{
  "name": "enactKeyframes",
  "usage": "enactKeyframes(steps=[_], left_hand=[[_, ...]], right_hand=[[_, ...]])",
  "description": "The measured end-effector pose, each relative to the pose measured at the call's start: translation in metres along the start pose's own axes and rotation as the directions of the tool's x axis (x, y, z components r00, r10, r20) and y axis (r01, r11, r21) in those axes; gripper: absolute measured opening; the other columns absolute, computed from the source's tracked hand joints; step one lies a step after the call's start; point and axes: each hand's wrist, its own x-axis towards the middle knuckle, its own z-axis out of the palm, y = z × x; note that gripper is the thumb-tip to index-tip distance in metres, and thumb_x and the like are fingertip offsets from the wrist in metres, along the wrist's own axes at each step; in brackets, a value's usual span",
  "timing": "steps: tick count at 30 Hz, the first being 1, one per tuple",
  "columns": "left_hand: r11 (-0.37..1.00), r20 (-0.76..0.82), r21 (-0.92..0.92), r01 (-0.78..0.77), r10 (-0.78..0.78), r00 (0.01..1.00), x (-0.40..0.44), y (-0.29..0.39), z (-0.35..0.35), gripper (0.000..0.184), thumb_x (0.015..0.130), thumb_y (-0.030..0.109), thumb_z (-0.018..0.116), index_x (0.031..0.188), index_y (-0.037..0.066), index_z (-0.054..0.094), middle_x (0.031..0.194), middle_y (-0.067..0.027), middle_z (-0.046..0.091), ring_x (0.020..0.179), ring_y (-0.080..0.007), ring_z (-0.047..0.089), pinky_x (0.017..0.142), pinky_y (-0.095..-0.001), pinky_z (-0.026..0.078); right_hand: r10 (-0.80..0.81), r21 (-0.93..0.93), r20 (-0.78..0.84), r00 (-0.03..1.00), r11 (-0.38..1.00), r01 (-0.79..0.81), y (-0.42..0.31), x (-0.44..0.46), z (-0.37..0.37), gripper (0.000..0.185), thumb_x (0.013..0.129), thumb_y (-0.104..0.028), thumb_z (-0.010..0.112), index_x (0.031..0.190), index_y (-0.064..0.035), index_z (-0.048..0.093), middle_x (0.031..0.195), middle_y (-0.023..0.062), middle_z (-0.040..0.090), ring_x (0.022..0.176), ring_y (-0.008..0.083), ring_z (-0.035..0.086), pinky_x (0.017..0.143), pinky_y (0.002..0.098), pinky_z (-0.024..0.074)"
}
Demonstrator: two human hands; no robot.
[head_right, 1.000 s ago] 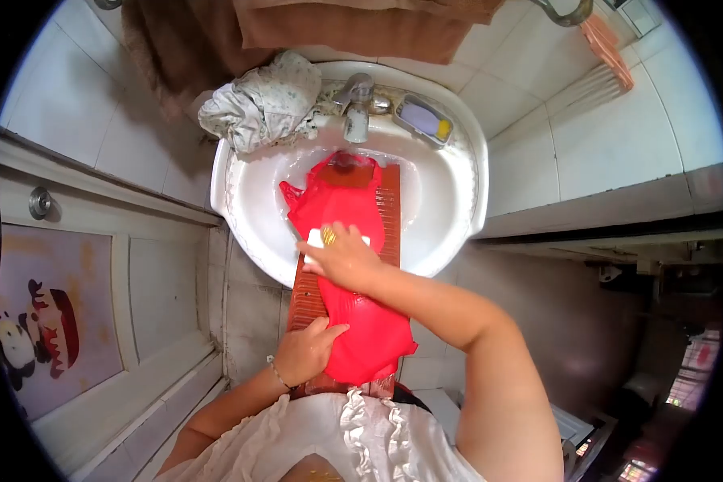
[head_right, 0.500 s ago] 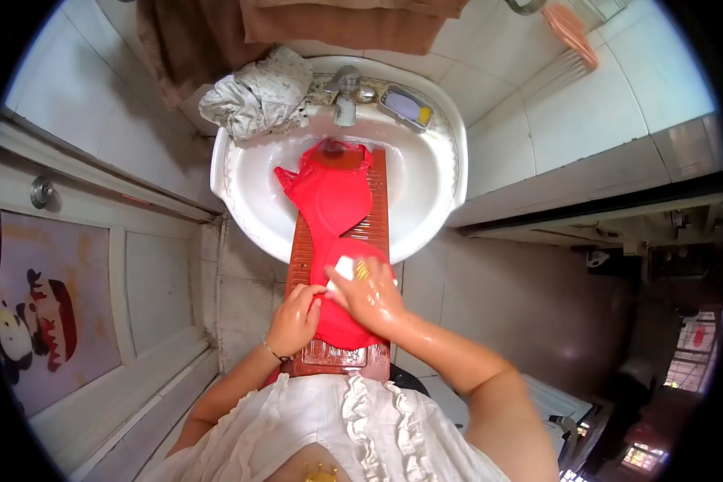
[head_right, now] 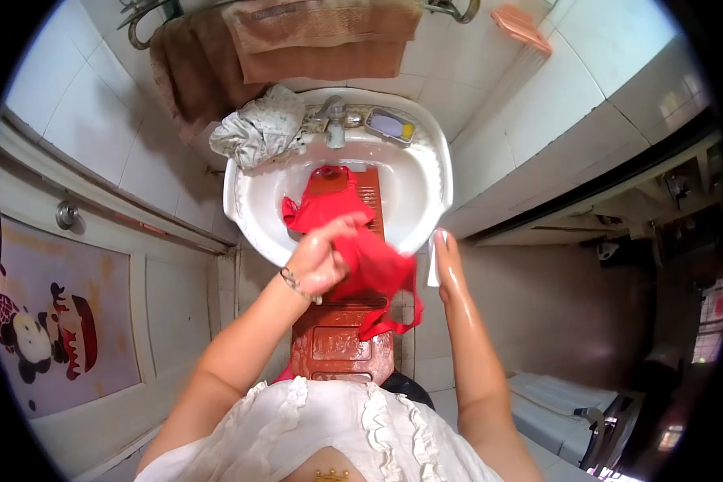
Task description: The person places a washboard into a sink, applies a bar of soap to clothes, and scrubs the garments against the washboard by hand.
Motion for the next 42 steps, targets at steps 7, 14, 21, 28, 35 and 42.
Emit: enactKeyframes(steps=[7, 14, 21, 28, 35, 42], left_hand=[[0.388, -0.384, 0.914, 0.115, 0.742, 0.549, 0.050, 0.060, -0.132, 0.046, 0.095, 0.036, 0.054, 0.125, 0.002, 0.053, 0.123, -0.0178, 0.057, 0.115, -0.0326, 0.056, 0.102, -0.0451, 0.043], [-0.780, -0.213, 0.455, 0.429, 0.373, 0.903, 0.048, 0.052, -0.107, 0.051, 0.089, 0.037, 0.064, 0.128, 0.006, 0.054, 0.124, -0.0193, 0.059, 0.113, -0.0374, 0.056, 0.096, -0.0445, 0.046], [-0.911, 0.373, 0.366, 0.189, 0.329, 0.867, 0.096, 0.105, -0.019, 0.018, 0.083, 0.021, 0.068, 0.092, 0.006, 0.061, 0.091, -0.0141, 0.062, 0.091, -0.0357, 0.058, 0.078, -0.0464, 0.046], [-0.964, 0.635, 0.174, -0.200, -0.045, 0.771, 0.048, 0.050, 0.055, 0.012, 0.074, 0.009, 0.067, 0.081, 0.008, 0.056, 0.085, -0.0105, 0.054, 0.081, -0.0304, 0.056, 0.069, -0.0445, 0.047], [-0.853, 0.111, 0.519, -0.046, 0.014, 0.994, -0.071, -0.067, -0.048, 0.016, 0.079, 0.011, 0.062, 0.090, 0.004, 0.053, 0.088, -0.0134, 0.054, 0.081, -0.0314, 0.057, 0.068, -0.0415, 0.049], [-0.784, 0.089, 0.613, 0.097, 0.190, 0.978, -0.092, -0.085, -0.046, 0.014, 0.082, 0.011, 0.063, 0.088, 0.003, 0.054, 0.087, -0.0134, 0.054, 0.081, -0.0317, 0.057, 0.071, -0.0423, 0.048]], right_hand=[[0.024, -0.003, -0.055, 0.998, 1.000, -0.024, 0.011, -0.029, -0.019, 0.057, 0.101, -0.043, 0.047, 0.141, -0.0026, 0.043, 0.142, 0.0138, 0.047, 0.133, 0.0234, 0.041, 0.110, 0.0342, 0.0301], [0.071, -0.035, -0.056, 0.996, 0.997, -0.073, 0.041, -0.044, -0.029, 0.055, 0.101, -0.045, 0.047, 0.142, -0.0084, 0.044, 0.138, 0.0110, 0.049, 0.125, 0.0219, 0.046, 0.105, 0.0328, 0.0348], [0.072, -0.078, -0.090, 0.993, 0.994, -0.079, 0.037, -0.048, -0.030, 0.053, 0.102, -0.044, 0.047, 0.142, -0.0097, 0.045, 0.139, 0.0117, 0.049, 0.127, 0.0224, 0.045, 0.105, 0.0330, 0.0351], [-0.002, -0.035, -0.079, 0.997, 0.999, -0.001, 0.008, -0.047, -0.016, 0.051, 0.102, -0.039, 0.049, 0.140, -0.0041, 0.046, 0.142, 0.0145, 0.048, 0.131, 0.0233, 0.043, 0.109, 0.0337, 0.0313], [-0.575, -0.479, 0.318, 0.754, 0.589, 0.651, -0.025, -0.063, 0.056, 0.044, 0.090, -0.026, 0.067, 0.130, -0.0094, 0.057, 0.106, 0.0165, 0.062, 0.097, 0.0304, 0.057, 0.087, 0.0423, 0.0458], [-0.477, -0.605, 0.730, 0.490, -0.118, 0.787, 0.005, -0.014, 0.129, 0.045, 0.090, -0.042, 0.061, 0.131, -0.0244, 0.059, 0.098, 0.0197, 0.061, 0.095, 0.0351, 0.053, 0.075, 0.0456, 0.0415]])
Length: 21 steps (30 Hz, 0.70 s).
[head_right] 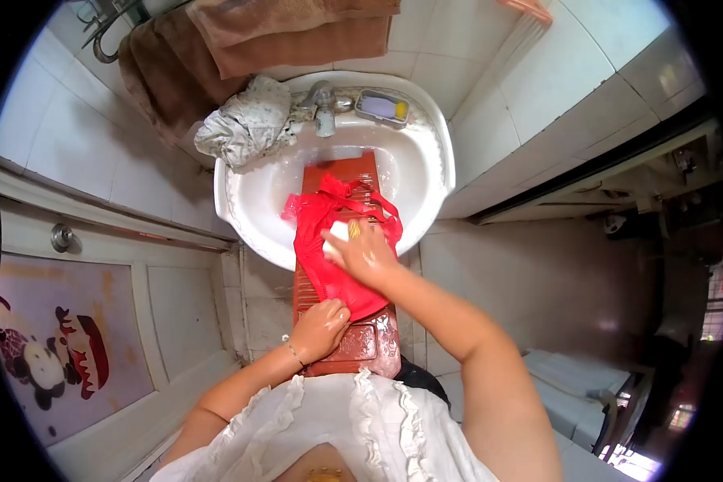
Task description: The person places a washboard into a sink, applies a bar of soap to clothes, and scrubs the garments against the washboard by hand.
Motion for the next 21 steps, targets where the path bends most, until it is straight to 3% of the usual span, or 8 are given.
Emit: enactKeyframes(steps=[6, 7, 9, 11, 15, 17, 18, 21], left_hand=[[0.946, -0.200, -0.256, 0.200, -0.254, 0.946, 0.027, -0.026, -0.040, 0.024, 0.088, 0.026, 0.063, 0.080, 0.003, 0.061, 0.084, -0.0152, 0.062, 0.083, -0.0348, 0.060, 0.074, -0.0438, 0.047], [0.843, -0.215, -0.398, 0.363, -0.470, 0.856, 0.034, -0.040, -0.056, 0.029, 0.091, 0.030, 0.060, 0.090, 0.001, 0.063, 0.089, -0.0176, 0.063, 0.086, -0.0380, 0.060, 0.078, -0.0453, 0.048], [0.841, -0.387, -0.132, 0.524, -0.531, 0.754, 0.034, -0.111, -0.023, 0.052, 0.098, 0.043, 0.049, 0.117, -0.006, 0.056, 0.102, -0.0285, 0.064, 0.101, -0.0426, 0.061, 0.087, -0.0488, 0.047], [0.610, 0.043, -0.138, 0.780, -0.783, 0.620, 0.075, -0.115, -0.046, 0.057, 0.098, 0.039, 0.051, 0.129, -0.008, 0.049, 0.120, -0.0304, 0.060, 0.109, -0.0446, 0.059, 0.094, -0.0450, 0.047], [0.558, -0.101, -0.535, 0.634, -0.788, 0.608, 0.114, -0.197, 0.028, 0.046, 0.095, 0.027, 0.056, 0.128, -0.005, 0.052, 0.116, -0.0285, 0.062, 0.105, -0.0441, 0.060, 0.092, -0.0437, 0.048], [0.435, -0.286, -0.639, 0.635, -0.900, 0.329, 0.125, -0.214, 0.040, 0.038, 0.088, 0.007, 0.056, 0.126, -0.001, 0.055, 0.109, -0.0238, 0.064, 0.103, -0.0412, 0.060, 0.093, -0.0419, 0.047], [0.443, -0.282, -0.630, 0.637, -0.896, 0.344, 0.135, -0.202, 0.034, 0.038, 0.088, 0.007, 0.056, 0.126, -0.001, 0.055, 0.109, -0.0238, 0.064, 0.103, -0.0412, 0.060, 0.093, -0.0419, 0.047], [0.946, -0.508, -0.070, 0.316, -0.306, 0.805, 0.160, -0.138, 0.008, 0.046, 0.079, -0.006, 0.053, 0.124, 0.002, 0.057, 0.105, -0.0207, 0.061, 0.107, -0.0390, 0.057, 0.094, -0.0415, 0.047]], right_hand=[[0.129, 0.070, 0.125, 0.984, 0.988, -0.138, 0.013, 0.017, 0.014, 0.044, 0.093, -0.046, 0.055, 0.131, -0.0247, 0.059, 0.102, 0.0197, 0.061, 0.097, 0.0383, 0.054, 0.078, 0.0468, 0.0438], [0.082, 0.074, 0.121, 0.989, 0.993, -0.091, -0.001, 0.001, 0.001, 0.043, 0.092, -0.045, 0.057, 0.130, -0.0248, 0.060, 0.101, 0.0193, 0.060, 0.095, 0.0373, 0.053, 0.076, 0.0453, 0.0427], [0.056, 0.105, 0.128, 0.990, 0.992, -0.070, -0.025, -0.025, -0.027, 0.043, 0.089, -0.043, 0.061, 0.129, -0.0249, 0.062, 0.097, 0.0182, 0.059, 0.090, 0.0347, 0.052, 0.072, 0.0425, 0.0399], [0.063, 0.117, 0.073, 0.995, 0.991, -0.071, -0.039, -0.037, -0.036, 0.045, 0.087, -0.042, 0.065, 0.128, -0.0238, 0.062, 0.092, 0.0167, 0.057, 0.084, 0.0312, 0.050, 0.069, 0.0406, 0.0365], [0.106, 0.140, 0.028, 0.994, 0.984, -0.109, -0.040, -0.039, -0.034, 0.044, 0.086, -0.041, 0.066, 0.126, -0.0225, 0.063, 0.093, 0.0161, 0.058, 0.086, 0.0311, 0.051, 0.069, 0.0399, 0.0367], [0.112, 0.156, 0.021, 0.994, 0.981, -0.114, -0.038, -0.041, -0.032, 0.043, 0.086, -0.040, 0.066, 0.125, -0.0222, 0.064, 0.094, 0.0161, 0.059, 0.087, 0.0312, 0.051, 0.070, 0.0403, 0.0366], [0.130, 0.157, 0.015, 0.991, 0.979, -0.130, -0.037, -0.041, -0.032, 0.043, 0.086, -0.040, 0.066, 0.125, -0.0222, 0.064, 0.094, 0.0161, 0.059, 0.087, 0.0312, 0.051, 0.070, 0.0403, 0.0366], [0.135, 0.170, -0.046, 0.990, 0.977, -0.125, -0.036, -0.045, -0.027, 0.042, 0.085, -0.041, 0.065, 0.123, -0.0236, 0.065, 0.093, 0.0140, 0.060, 0.088, 0.0294, 0.051, 0.069, 0.0396, 0.0363]])
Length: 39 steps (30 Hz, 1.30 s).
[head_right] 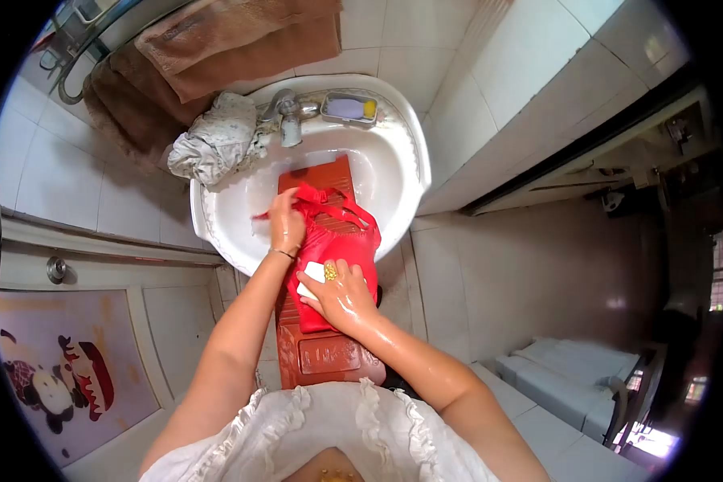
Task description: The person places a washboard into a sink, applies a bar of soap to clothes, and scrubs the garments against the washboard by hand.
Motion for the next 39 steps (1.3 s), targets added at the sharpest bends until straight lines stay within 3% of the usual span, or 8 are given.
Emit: enactKeyframes(steps=[5, 9, 12, 21, 27, 31, 37, 39], left_hand=[[0.924, 0.489, -0.282, -0.260, 0.371, 0.790, -0.003, 0.030, 0.013, 0.058, 0.081, 0.003, 0.063, 0.137, 0.006, 0.047, 0.136, -0.0225, 0.042, 0.119, -0.0407, 0.049, 0.100, -0.0463, 0.044], [0.981, 0.399, 0.176, 0.082, -0.148, 0.905, 0.017, 0.066, 0.022, 0.098, 0.074, 0.058, 0.072, 0.149, 0.011, 0.030, 0.151, -0.0203, 0.028, 0.138, -0.0458, 0.030, 0.105, -0.0569, 0.035], [0.912, 0.660, 0.331, 0.241, -0.406, 0.632, 0.038, 0.098, 0.033, 0.106, 0.072, 0.079, 0.056, 0.152, 0.015, 0.028, 0.158, -0.0192, 0.018, 0.142, -0.0484, 0.019, 0.107, -0.0707, 0.021], [0.933, 0.543, 0.315, 0.173, -0.326, 0.773, 0.052, 0.055, 0.065, 0.044, 0.082, 0.021, 0.064, 0.124, 0.010, 0.058, 0.126, -0.0176, 0.051, 0.116, -0.0412, 0.050, 0.095, -0.0572, 0.043], [0.939, 0.214, -0.166, -0.301, 0.332, 0.919, 0.022, 0.051, -0.034, 0.068, 0.072, -0.009, 0.061, 0.136, -0.001, 0.040, 0.133, -0.0301, 0.038, 0.117, -0.0497, 0.047, 0.103, -0.0467, 0.042], [0.910, 0.743, -0.067, -0.409, 0.319, 0.589, -0.075, 0.050, -0.077, 0.072, 0.078, 0.019, 0.071, 0.138, -0.006, 0.040, 0.143, -0.0292, 0.039, 0.136, -0.0473, 0.032, 0.115, -0.0511, 0.026], [0.943, 0.630, -0.149, -0.298, 0.323, 0.706, -0.140, 0.097, -0.100, 0.071, 0.088, 0.035, 0.061, 0.141, -0.008, 0.039, 0.144, -0.0283, 0.038, 0.140, -0.0455, 0.026, 0.117, -0.0515, 0.020], [0.943, 0.616, -0.053, -0.330, 0.291, 0.732, -0.146, 0.097, -0.098, 0.064, 0.088, 0.031, 0.060, 0.137, -0.008, 0.044, 0.137, -0.0286, 0.045, 0.138, -0.0458, 0.030, 0.115, -0.0518, 0.025]], right_hand=[[0.006, 0.005, 0.030, 1.000, 1.000, -0.006, 0.000, -0.003, -0.001, 0.040, 0.086, -0.040, 0.065, 0.123, -0.0239, 0.065, 0.090, 0.0130, 0.059, 0.087, 0.0288, 0.050, 0.069, 0.0396, 0.0361], [-0.007, -0.035, 0.016, 1.000, 0.999, 0.008, -0.004, -0.003, -0.004, 0.036, 0.085, -0.039, 0.065, 0.116, -0.0209, 0.068, 0.091, 0.0127, 0.059, 0.087, 0.0287, 0.050, 0.069, 0.0398, 0.0363], [-0.012, -0.035, 0.092, 0.996, 0.999, 0.016, -0.002, -0.004, 0.003, 0.032, 0.085, -0.036, 0.065, 0.107, -0.0136, 0.069, 0.095, 0.0125, 0.060, 0.089, 0.0294, 0.051, 0.070, 0.0406, 0.0366], [-0.002, -0.104, 0.110, 0.994, 0.995, 0.014, -0.005, 0.000, -0.005, 0.034, 0.085, -0.034, 0.065, 0.107, -0.0088, 0.068, 0.097, 0.0143, 0.059, 0.091, 0.0308, 0.051, 0.070, 0.0407, 0.0372], [0.043, 0.042, 0.004, 0.999, 0.998, -0.043, 0.001, -0.006, -0.007, 0.047, 0.086, -0.042, 0.067, 0.128, -0.0231, 0.063, 0.101, 0.0163, 0.060, 0.095, 0.0326, 0.052, 0.078, 0.0421, 0.0406], [0.254, 0.373, -0.211, 0.944, 0.914, -0.162, 0.024, 0.011, -0.029, 0.051, 0.085, -0.030, 0.071, 0.130, -0.0081, 0.060, 0.104, 0.0211, 0.063, 0.096, 0.0402, 0.056, 0.087, 0.0467, 0.0442], [-0.056, 0.000, 0.235, 0.970, 0.998, 0.058, 0.009, 0.039, 0.003, 0.049, 0.089, -0.047, 0.061, 0.132, -0.0240, 0.059, 0.093, 0.0183, 0.064, 0.095, 0.0371, 0.056, 0.078, 0.0463, 0.0434], [-0.034, -0.116, 0.099, 0.995, 0.992, 0.046, 0.032, 0.055, 0.031, 0.048, 0.091, -0.049, 0.056, 0.132, -0.0243, 0.057, 0.093, 0.0174, 0.066, 0.097, 0.0385, 0.056, 0.079, 0.0474, 0.0442]])
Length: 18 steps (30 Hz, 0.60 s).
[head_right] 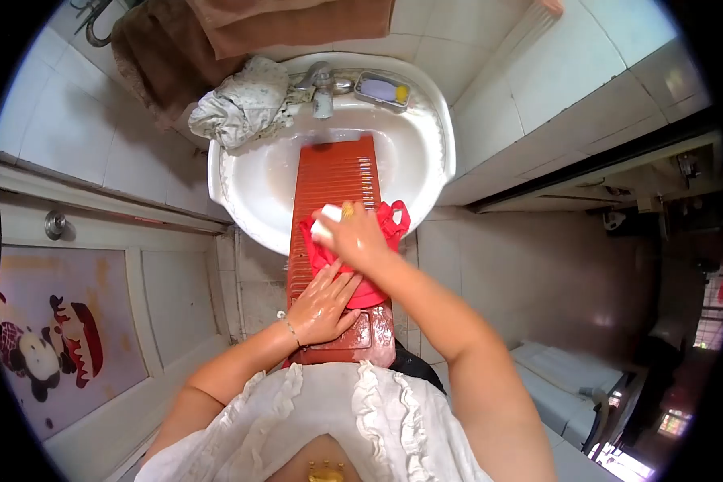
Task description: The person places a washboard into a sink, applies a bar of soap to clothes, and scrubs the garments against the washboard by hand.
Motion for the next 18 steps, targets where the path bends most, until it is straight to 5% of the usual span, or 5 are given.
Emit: enactKeyframes(steps=[4, 8, 10, 14, 18], left_hand=[[0.999, -0.045, 0.022, -0.026, 0.027, 0.999, -0.002, -0.001, 0.002, 0.053, 0.084, 0.025, 0.062, 0.124, -0.008, 0.054, 0.126, -0.0242, 0.054, 0.131, -0.0450, 0.038, 0.112, -0.0509, 0.030], [0.998, 0.029, 0.068, 0.017, -0.019, 0.999, -0.008, -0.004, 0.013, 0.053, 0.083, 0.026, 0.065, 0.122, -0.009, 0.054, 0.123, -0.0238, 0.055, 0.128, -0.0423, 0.042, 0.109, -0.0491, 0.034], [0.999, -0.082, 0.032, -0.035, 0.038, 0.996, -0.005, -0.003, 0.009, 0.048, 0.082, 0.025, 0.066, 0.115, -0.009, 0.057, 0.121, -0.0237, 0.056, 0.125, -0.0414, 0.045, 0.108, -0.0479, 0.035], [0.996, -0.079, 0.084, -0.028, 0.034, 0.996, -0.002, -0.002, 0.005, 0.043, 0.079, 0.022, 0.067, 0.111, -0.007, 0.061, 0.117, -0.0211, 0.058, 0.126, -0.0391, 0.045, 0.110, -0.0467, 0.034], [0.994, -0.065, 0.112, 0.000, 0.008, 0.998, -0.004, -0.007, 0.016, 0.041, 0.077, 0.022, 0.070, 0.106, -0.005, 0.062, 0.114, -0.0205, 0.058, 0.128, -0.0389, 0.044, 0.109, -0.0466, 0.034]], right_hand=[[0.162, 0.065, 0.173, 0.972, 0.982, -0.175, 0.028, 0.028, 0.006, 0.044, 0.094, -0.048, 0.052, 0.130, -0.0230, 0.058, 0.097, 0.0188, 0.067, 0.100, 0.0402, 0.055, 0.080, 0.0497, 0.0461], [-0.124, 0.165, 0.286, 0.950, 0.983, 0.079, -0.024, -0.017, -0.044, 0.043, 0.092, -0.048, 0.056, 0.129, -0.0255, 0.059, 0.102, 0.0210, 0.061, 0.101, 0.0391, 0.054, 0.080, 0.0479, 0.0440], [-0.183, 0.060, 0.086, 0.979, 0.982, 0.179, -0.023, -0.026, -0.030, 0.044, 0.092, -0.049, 0.055, 0.130, -0.0269, 0.059, 0.105, 0.0207, 0.061, 0.102, 0.0379, 0.053, 0.080, 0.0459, 0.0431], [0.146, 0.000, 0.220, 0.965, 0.989, -0.149, 0.027, 0.024, 0.005, 0.044, 0.095, -0.048, 0.051, 0.133, -0.0263, 0.054, 0.107, 0.0190, 0.063, 0.103, 0.0384, 0.054, 0.080, 0.0481, 0.0456], [0.030, 0.123, 0.279, 0.960, 0.990, -0.066, 0.000, -0.023, -0.022, 0.047, 0.093, -0.052, 0.052, 0.133, -0.0286, 0.056, 0.112, 0.0194, 0.061, 0.102, 0.0380, 0.053, 0.081, 0.0473, 0.0443]])
